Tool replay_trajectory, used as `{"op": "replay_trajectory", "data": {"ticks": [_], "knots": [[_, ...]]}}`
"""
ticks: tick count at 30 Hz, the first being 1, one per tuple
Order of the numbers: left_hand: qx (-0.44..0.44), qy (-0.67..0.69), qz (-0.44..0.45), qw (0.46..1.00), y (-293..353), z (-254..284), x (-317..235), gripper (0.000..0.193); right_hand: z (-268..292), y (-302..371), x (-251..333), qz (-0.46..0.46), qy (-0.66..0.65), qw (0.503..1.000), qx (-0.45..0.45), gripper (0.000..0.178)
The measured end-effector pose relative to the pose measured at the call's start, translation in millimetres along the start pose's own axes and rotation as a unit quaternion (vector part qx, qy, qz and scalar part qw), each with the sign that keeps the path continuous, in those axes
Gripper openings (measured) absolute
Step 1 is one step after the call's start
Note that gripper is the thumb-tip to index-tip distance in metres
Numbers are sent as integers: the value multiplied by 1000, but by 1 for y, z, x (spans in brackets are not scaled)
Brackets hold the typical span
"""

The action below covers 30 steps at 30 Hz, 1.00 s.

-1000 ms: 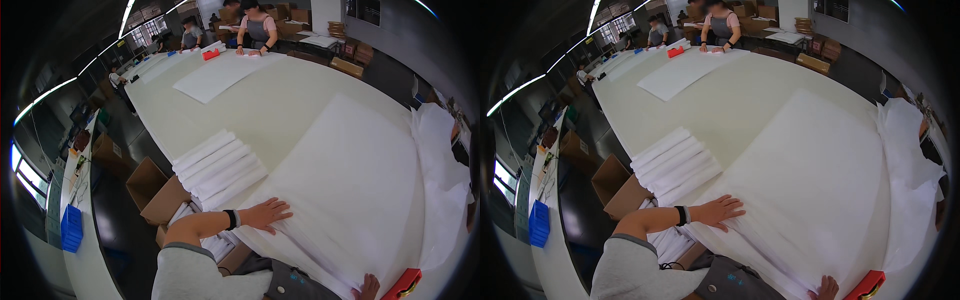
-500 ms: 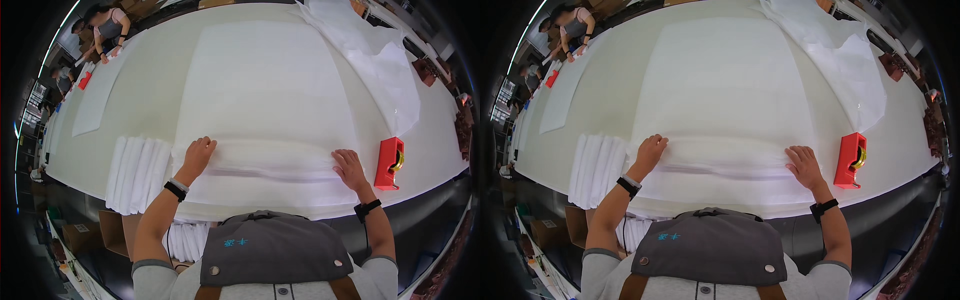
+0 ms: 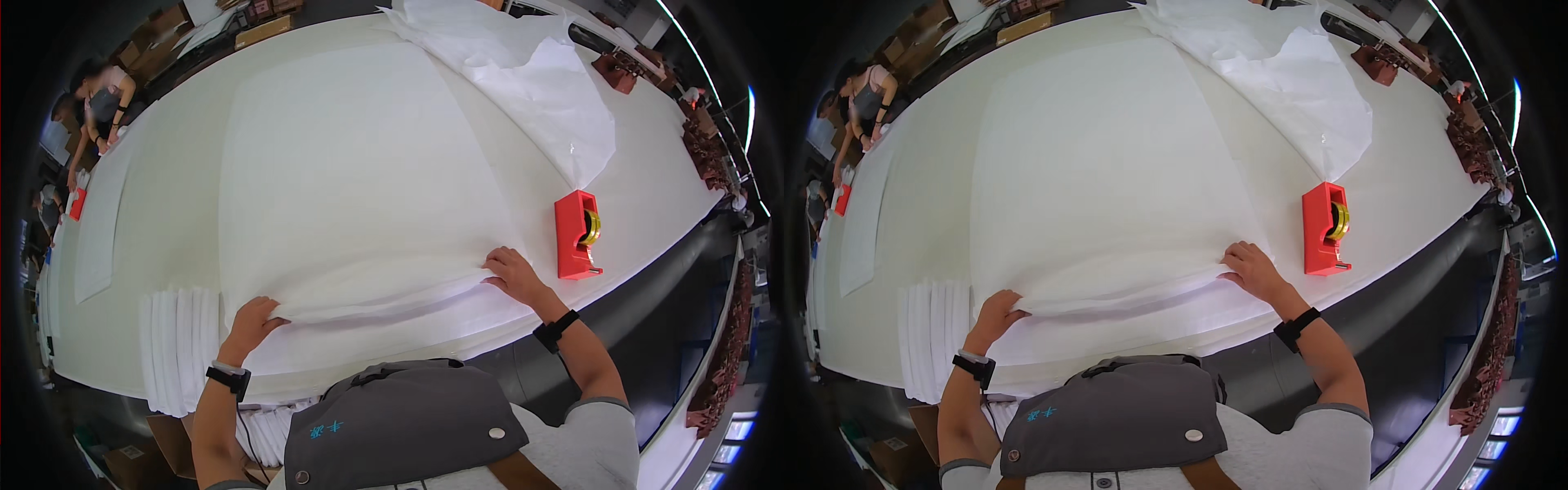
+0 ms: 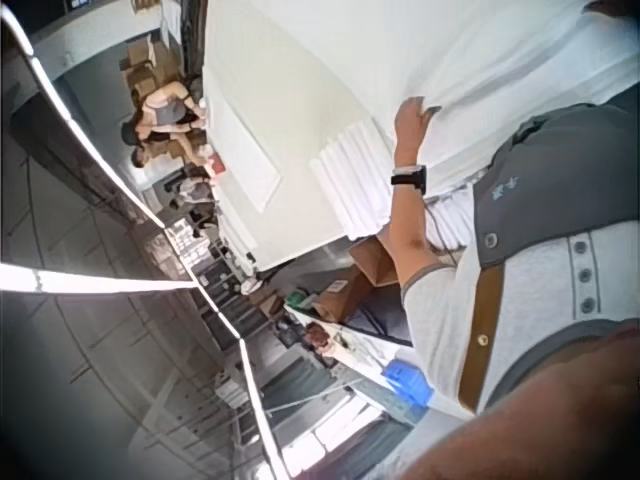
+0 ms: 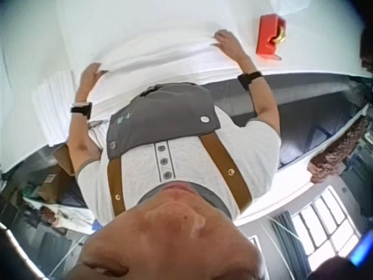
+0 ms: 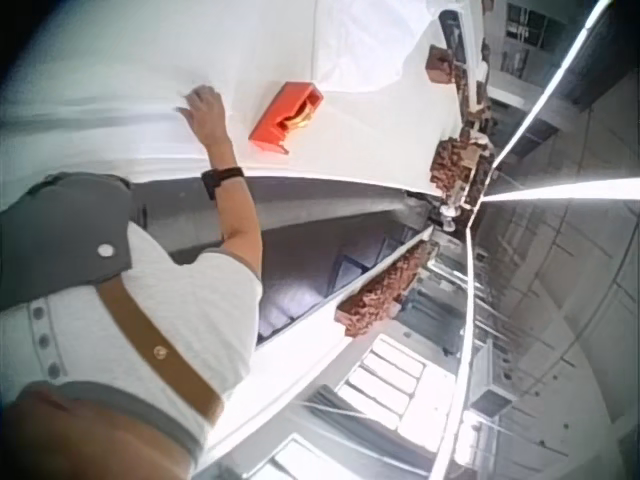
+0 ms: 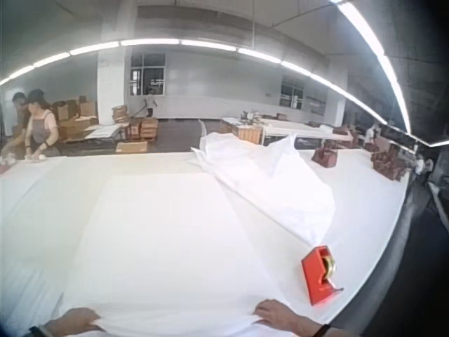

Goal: The person folds white fabric sheets on a table, rolls them into tight cylinders, and places them into a cardboard box. They then close the box flaps and apply packing tape to seal it.

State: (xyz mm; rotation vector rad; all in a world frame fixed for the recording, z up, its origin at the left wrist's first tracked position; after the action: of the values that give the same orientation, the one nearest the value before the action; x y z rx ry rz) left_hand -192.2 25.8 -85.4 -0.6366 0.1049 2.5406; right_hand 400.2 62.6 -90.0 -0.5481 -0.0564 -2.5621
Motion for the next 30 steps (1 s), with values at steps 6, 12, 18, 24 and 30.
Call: {"op": "replay_trajectory", "data": {"ticks": [6, 12, 18, 24, 30], "knots": [[33, -180, 56, 981, -20, 6, -15, 40, 13, -16, 12, -150, 132, 969, 145, 41], [-92, -245, -131, 956, -1, -19, -44, 37, 3, 5, 24, 38, 234, 970, -47, 45], [-48, -208, -76, 974, -3, -6, -59, 63, 12, 16, 33, 65, 172, 981, -61, 55], [57, -65, 54, 995, -3, -15, -6, 50, 4, 23, 1, -28, 128, 990, 51, 45], [-17, -150, -4, 988, -15, -16, -3, 49, -4, -3, -8, -159, 133, 972, 110, 70]]}}
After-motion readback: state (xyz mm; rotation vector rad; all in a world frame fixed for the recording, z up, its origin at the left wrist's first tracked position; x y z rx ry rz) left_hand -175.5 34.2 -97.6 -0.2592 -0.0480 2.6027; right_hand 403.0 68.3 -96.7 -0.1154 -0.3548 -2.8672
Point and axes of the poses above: each hand's wrist, its own y-axis away from the middle knuckle, its own z-axis out of the back of the hand, x = y × z, the point moved 2 cm from there along -y, towards the middle knuckle, and after that the axes turned 6 degrees about -z, right-handed, at the moved point
